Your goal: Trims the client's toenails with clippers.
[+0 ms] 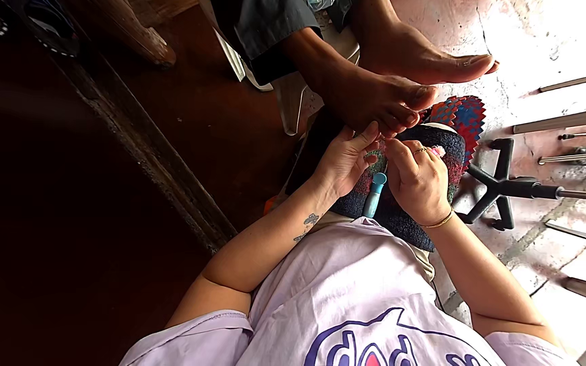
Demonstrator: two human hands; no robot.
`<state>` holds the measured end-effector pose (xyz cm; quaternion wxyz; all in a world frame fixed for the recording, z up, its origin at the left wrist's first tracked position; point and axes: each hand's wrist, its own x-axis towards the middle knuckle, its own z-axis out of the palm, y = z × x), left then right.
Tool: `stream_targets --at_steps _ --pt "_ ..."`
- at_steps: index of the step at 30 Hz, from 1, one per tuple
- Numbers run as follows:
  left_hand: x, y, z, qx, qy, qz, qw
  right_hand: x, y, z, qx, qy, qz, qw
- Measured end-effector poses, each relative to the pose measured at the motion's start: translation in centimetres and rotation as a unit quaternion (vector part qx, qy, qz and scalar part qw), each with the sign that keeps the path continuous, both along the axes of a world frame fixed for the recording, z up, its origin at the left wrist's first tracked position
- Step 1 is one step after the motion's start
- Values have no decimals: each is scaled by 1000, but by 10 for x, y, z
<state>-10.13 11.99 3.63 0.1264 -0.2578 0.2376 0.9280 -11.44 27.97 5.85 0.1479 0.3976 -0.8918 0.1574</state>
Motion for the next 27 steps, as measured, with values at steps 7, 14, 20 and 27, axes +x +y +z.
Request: stream_targets --at_steps 7,14,20,27 --pt "1 0 2 2 0 0 1000 -4 0 -3 -18 -4 -1 1000" --pt "0 -1 2 -6 -2 -3 1000 1 -1 1 -22 -26 -30 999" --pt "0 1 3 -6 -3 2 1000 11 -8 2 -12 -23 -56 998" --pt "0 1 2 -12 -6 1 1000 17 -15 3 5 -29 -83 996"
